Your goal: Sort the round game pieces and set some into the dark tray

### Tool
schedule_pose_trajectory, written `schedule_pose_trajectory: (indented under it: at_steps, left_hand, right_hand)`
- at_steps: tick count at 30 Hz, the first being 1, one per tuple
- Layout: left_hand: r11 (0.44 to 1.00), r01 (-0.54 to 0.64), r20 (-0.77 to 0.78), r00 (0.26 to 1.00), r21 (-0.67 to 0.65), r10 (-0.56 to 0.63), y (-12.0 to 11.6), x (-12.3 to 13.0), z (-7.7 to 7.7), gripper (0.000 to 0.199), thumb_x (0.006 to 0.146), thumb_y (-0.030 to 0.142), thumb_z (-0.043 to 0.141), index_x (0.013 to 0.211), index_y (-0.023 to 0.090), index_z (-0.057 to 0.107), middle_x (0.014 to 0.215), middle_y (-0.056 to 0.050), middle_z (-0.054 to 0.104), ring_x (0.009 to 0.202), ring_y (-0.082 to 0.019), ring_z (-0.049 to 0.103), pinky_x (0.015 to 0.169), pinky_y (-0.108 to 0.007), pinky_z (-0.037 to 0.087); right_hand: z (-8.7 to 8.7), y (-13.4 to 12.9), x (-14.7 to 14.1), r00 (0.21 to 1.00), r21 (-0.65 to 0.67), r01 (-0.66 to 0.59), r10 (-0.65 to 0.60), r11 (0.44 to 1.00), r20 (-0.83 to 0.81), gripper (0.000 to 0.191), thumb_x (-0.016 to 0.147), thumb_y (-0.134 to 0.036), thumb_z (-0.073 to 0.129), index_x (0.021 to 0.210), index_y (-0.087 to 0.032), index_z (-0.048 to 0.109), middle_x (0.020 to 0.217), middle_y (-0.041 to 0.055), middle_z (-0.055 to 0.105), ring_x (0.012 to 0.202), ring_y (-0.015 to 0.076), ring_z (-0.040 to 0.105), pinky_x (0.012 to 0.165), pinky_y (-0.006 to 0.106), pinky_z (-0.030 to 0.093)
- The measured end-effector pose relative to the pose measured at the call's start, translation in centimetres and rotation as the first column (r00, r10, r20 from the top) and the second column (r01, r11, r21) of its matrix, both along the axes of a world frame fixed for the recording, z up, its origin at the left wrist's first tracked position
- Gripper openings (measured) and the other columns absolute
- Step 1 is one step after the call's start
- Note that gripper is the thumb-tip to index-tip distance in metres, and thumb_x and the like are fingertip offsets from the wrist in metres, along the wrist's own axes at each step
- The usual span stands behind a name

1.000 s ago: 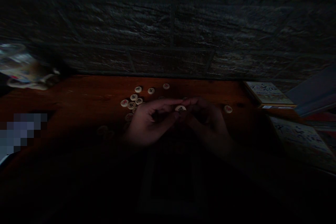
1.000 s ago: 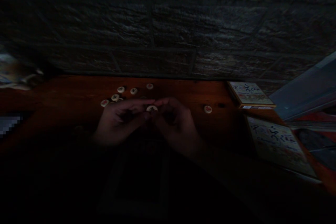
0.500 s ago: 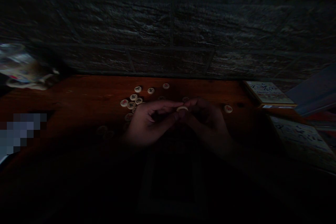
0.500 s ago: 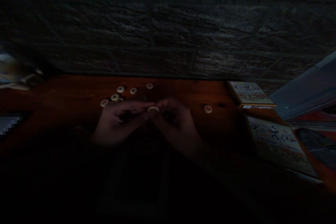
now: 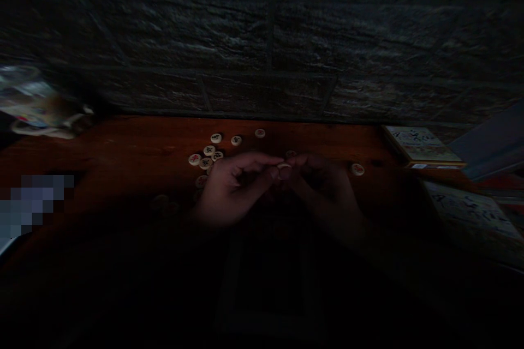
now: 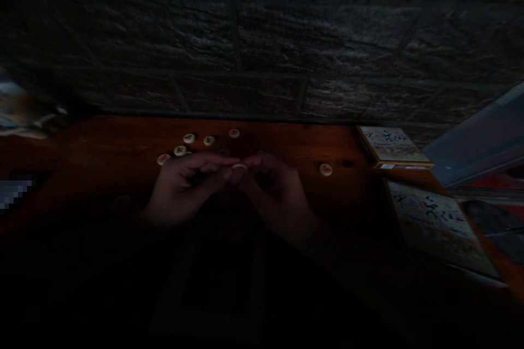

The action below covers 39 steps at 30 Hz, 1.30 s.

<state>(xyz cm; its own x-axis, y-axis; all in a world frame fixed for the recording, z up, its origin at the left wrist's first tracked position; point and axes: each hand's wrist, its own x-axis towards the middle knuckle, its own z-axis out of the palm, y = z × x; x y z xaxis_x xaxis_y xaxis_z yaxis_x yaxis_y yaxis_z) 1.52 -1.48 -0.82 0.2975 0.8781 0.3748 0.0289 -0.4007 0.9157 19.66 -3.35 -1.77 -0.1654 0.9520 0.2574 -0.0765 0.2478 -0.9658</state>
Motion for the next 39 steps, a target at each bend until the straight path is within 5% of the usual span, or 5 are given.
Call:
schedule_pose_trajectory:
  at_steps: [8, 15, 22, 39]
  left_hand:
    - [0.999, 0.023, -0.007, 1.0, -0.04, -0.024, 0.06, -0.01, 0.01, 0.011, 0.094, 0.021, 0.072, 0.101, 0.013, 0.074, 0.081, -0.004, 0.081, 0.058, -0.01, 0.072, 0.055, -0.018, 0.058]
    - [0.995, 0.008, 0.022, 1.0, -0.095, -0.006, 0.05, 0.19, 0.06, 0.009, 0.093, 0.022, 0.072, 0.097, 0.014, 0.07, 0.076, -0.002, 0.077, 0.058, -0.011, 0.071, 0.054, -0.018, 0.057]
    - [0.993, 0.007, 0.023, 1.0, -0.119, -0.004, 0.23, 0.14, -0.03, 0.012, 0.091, 0.024, 0.074, 0.093, 0.017, 0.064, 0.077, -0.002, 0.076, 0.059, -0.012, 0.07, 0.053, -0.02, 0.056]
    - [0.982, 0.1, 0.047, 0.995, -0.16, -0.093, 0.1, -0.32, 0.37, 0.029, 0.094, 0.041, 0.068, 0.078, 0.018, 0.062, 0.065, 0.001, 0.064, 0.059, -0.013, 0.062, 0.053, -0.023, 0.049]
  right_hand:
    - [-0.46, 0.27, -0.05, 0.999, 0.054, -0.02, 0.018, 0.998, 0.027, 0.014, 0.089, -0.027, 0.078, 0.092, -0.02, 0.066, 0.08, -0.0005, 0.073, 0.071, 0.0122, 0.068, 0.068, 0.027, 0.054]
    - [-0.21, 0.14, -0.01, 0.992, 0.073, 0.097, -0.102, 0.993, 0.073, 0.024, 0.087, -0.027, 0.081, 0.103, -0.021, 0.064, 0.082, -0.0011, 0.072, 0.071, 0.0127, 0.068, 0.066, 0.027, 0.055]
    - [0.16, -0.02, 0.18, 0.976, 0.171, 0.152, -0.175, 0.974, 0.131, 0.009, 0.095, -0.026, 0.072, 0.103, -0.023, 0.073, 0.093, 0.0016, 0.079, 0.082, 0.0142, 0.074, 0.072, 0.027, 0.06]
    - [0.33, -0.21, 0.25, 0.979, 0.22, 0.094, -0.13, 0.971, 0.155, 0.022, 0.087, -0.025, 0.083, 0.107, -0.026, 0.076, 0.104, 0.0012, 0.078, 0.093, 0.016, 0.075, 0.083, 0.029, 0.061]
